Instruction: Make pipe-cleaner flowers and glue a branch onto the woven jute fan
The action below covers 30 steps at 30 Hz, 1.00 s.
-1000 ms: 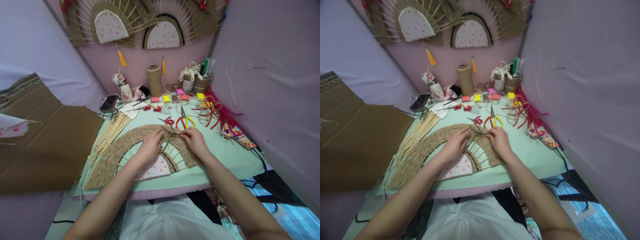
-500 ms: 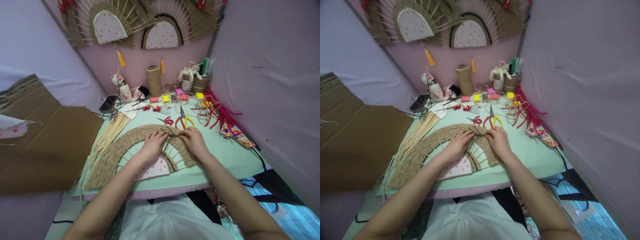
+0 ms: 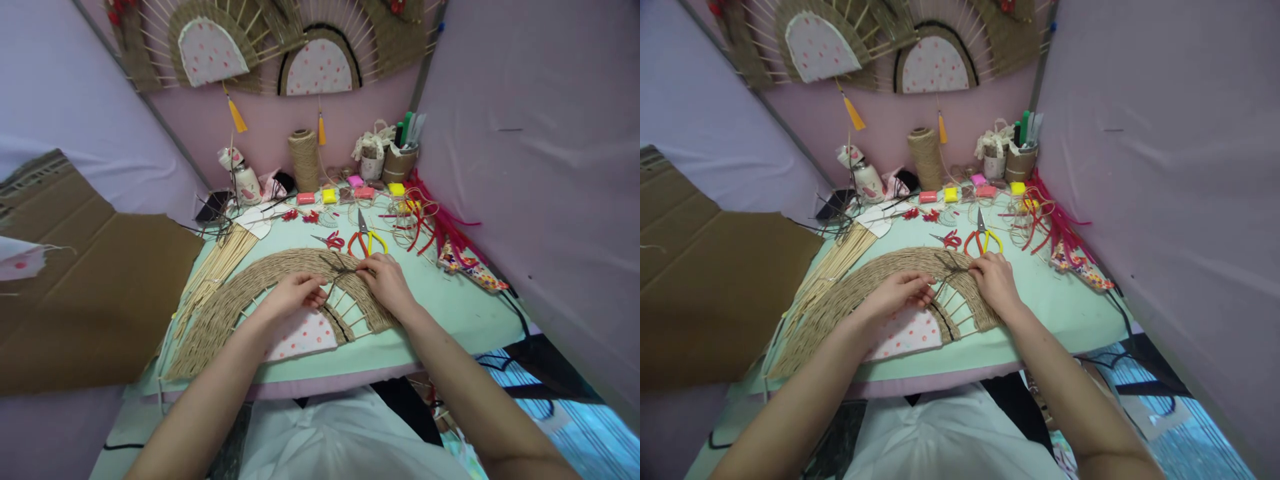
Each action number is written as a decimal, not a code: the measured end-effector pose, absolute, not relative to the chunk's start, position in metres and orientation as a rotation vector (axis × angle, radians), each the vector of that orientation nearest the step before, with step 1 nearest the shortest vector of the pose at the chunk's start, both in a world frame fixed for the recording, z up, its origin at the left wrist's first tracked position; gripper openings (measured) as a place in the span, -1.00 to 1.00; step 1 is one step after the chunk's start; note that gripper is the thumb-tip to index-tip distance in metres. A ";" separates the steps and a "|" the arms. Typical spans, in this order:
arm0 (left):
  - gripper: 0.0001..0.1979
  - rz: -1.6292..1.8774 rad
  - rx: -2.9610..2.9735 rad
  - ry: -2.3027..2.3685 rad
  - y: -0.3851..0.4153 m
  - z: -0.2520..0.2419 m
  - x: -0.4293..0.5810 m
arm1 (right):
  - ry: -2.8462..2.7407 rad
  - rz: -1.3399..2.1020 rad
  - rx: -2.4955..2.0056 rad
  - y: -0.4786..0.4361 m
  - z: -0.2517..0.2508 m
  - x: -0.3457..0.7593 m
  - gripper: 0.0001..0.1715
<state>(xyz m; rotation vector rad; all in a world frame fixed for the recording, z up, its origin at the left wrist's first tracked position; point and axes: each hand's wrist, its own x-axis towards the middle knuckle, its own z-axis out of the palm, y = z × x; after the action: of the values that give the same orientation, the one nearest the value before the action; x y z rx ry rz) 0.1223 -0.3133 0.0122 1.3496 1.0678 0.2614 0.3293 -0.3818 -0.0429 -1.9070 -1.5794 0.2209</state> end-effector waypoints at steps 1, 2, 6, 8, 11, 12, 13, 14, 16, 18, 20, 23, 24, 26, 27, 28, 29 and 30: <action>-0.76 0.235 1.227 1.048 -0.312 0.012 0.124 | -1.577 0.220 -1.911 -0.382 -0.043 0.329 -0.85; -0.76 0.214 1.154 1.040 -0.311 0.012 0.127 | -1.579 0.220 -1.913 -0.382 -0.043 0.329 -0.85; -0.71 0.156 1.134 1.068 -0.306 0.009 0.138 | -1.596 0.217 -1.909 -0.382 -0.044 0.330 -0.85; -0.69 0.123 1.182 1.053 -0.304 0.007 0.143 | -1.598 0.212 -1.906 -0.381 -0.044 0.330 -0.86; -0.68 0.068 1.253 1.025 -0.304 0.005 0.148 | -1.591 0.217 -1.907 -0.380 -0.045 0.330 -0.87; -0.68 0.056 1.274 1.018 -0.304 0.005 0.149 | -1.589 0.221 -1.907 -0.380 -0.045 0.330 -0.87; -0.69 0.050 1.291 1.014 -0.304 0.004 0.150 | -1.589 0.223 -1.909 -0.380 -0.045 0.329 -0.87; -0.70 0.049 1.306 1.010 -0.304 0.004 0.151 | -1.591 0.224 -1.909 -0.380 -0.045 0.329 -0.86; -0.73 0.059 1.323 1.004 -0.304 0.003 0.152 | -1.602 0.224 -1.908 -0.381 -0.043 0.329 -0.87; -0.75 0.064 1.333 1.004 -0.304 0.002 0.152 | -1.605 0.208 -1.892 -0.382 -0.038 0.332 -0.86; -0.76 0.060 1.339 1.001 -0.303 0.000 0.151 | -1.597 0.167 -1.858 -0.380 -0.028 0.337 -0.84; -0.77 0.051 1.335 0.989 -0.302 -0.003 0.150 | -1.570 0.094 -1.827 -0.372 -0.008 0.350 -0.82; -0.77 0.049 1.334 0.991 -0.301 -0.004 0.149 | -1.560 0.090 -1.838 -0.368 -0.001 0.355 -0.83; -0.76 0.052 1.336 0.998 -0.301 -0.006 0.148 | -1.578 0.120 -1.884 -0.358 0.012 0.365 -0.84; -0.75 0.055 1.336 1.001 -0.300 -0.007 0.148 | -1.580 0.131 -1.921 -0.353 0.017 0.370 -0.84; -0.75 0.061 1.336 1.003 -0.300 -0.008 0.148 | -1.573 0.132 -1.964 -0.348 0.021 0.374 -0.83; -0.74 0.064 1.334 1.002 -0.300 -0.009 0.148 | -1.562 0.130 -2.010 -0.343 0.023 0.378 -0.83; -0.72 0.067 1.331 0.999 -0.300 -0.009 0.147 | -1.556 0.129 -2.058 -0.339 0.024 0.381 -0.83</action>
<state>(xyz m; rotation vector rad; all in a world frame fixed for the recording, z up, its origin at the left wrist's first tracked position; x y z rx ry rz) 0.1475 -0.3003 -0.0089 1.3315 0.9990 0.0669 0.3807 -0.3389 0.0241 -2.0576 -1.5560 0.1289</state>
